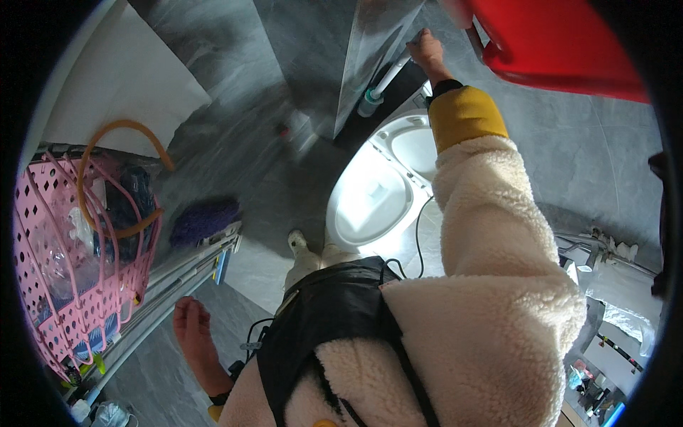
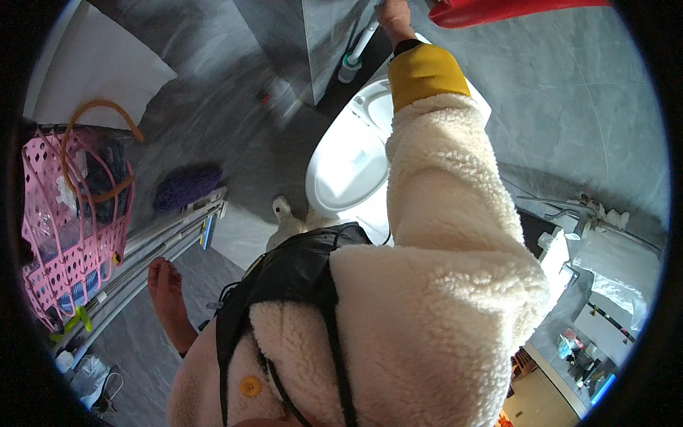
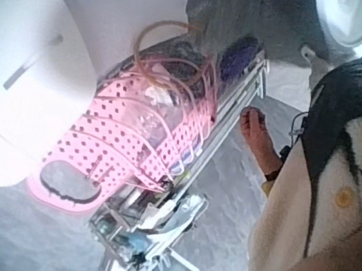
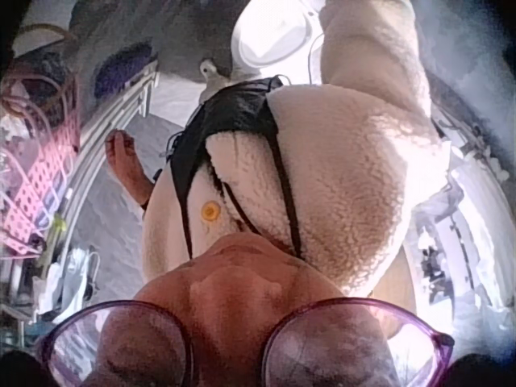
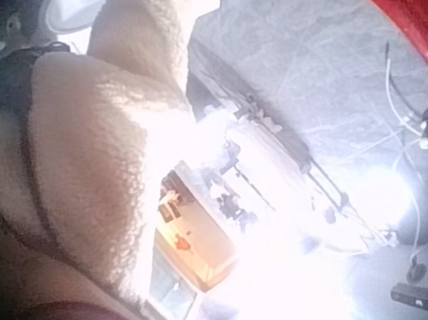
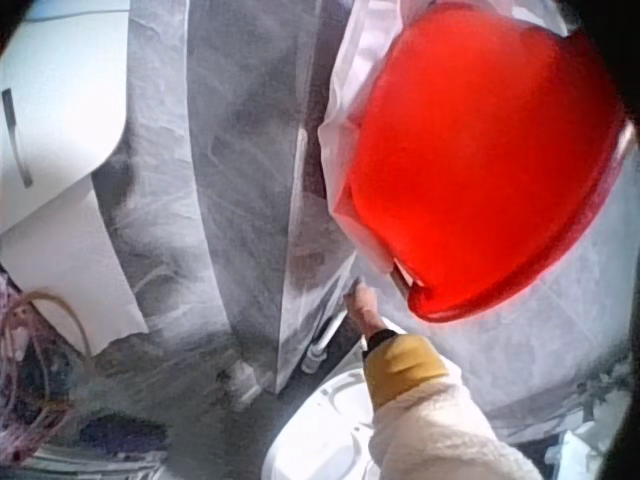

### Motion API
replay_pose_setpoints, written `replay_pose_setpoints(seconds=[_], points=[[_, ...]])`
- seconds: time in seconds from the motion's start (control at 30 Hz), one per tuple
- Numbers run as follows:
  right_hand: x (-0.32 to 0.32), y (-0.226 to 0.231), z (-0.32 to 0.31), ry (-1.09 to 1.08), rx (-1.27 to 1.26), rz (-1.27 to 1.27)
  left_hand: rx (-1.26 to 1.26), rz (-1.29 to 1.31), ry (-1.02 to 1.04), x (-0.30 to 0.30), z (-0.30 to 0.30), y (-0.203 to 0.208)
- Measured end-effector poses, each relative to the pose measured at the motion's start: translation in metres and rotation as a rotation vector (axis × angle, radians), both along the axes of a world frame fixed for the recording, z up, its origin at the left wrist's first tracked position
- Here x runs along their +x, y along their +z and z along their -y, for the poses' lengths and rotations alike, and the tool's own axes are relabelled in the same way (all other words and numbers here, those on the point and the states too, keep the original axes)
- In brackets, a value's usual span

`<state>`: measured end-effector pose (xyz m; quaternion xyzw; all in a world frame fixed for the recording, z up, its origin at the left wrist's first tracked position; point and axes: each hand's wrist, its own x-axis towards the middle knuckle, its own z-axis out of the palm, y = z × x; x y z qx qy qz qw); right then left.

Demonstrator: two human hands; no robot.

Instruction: The person installs a white wall-mounted toilet brush holder and a matching toilet paper dispenser next to a toilet in a bathroom. They place the units against the wall, align them, and secure them, then wash their hands at the sink and exit the room.

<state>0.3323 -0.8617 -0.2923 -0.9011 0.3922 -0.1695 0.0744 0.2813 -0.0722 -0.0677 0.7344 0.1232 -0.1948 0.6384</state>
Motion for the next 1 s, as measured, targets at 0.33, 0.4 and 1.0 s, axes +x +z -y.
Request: replay_pose_setpoints(seconds=[0.33, 0.4, 1.0], points=[[0.0, -0.017, -0.018, -0.051, 0.338, 0.263, 0.05, 0.037, -0.061, -0.002, 0.011, -0.005], [0.003, -0.013, -0.014, -0.127, 0.423, 0.226, 0.05, 0.019, -0.056, -0.001, 0.013, -0.006], [0.028, -0.023, 0.017, -0.054, 0.631, 0.447, 0.183, -0.017, -0.078, 0.0, 0.013, -0.022]])
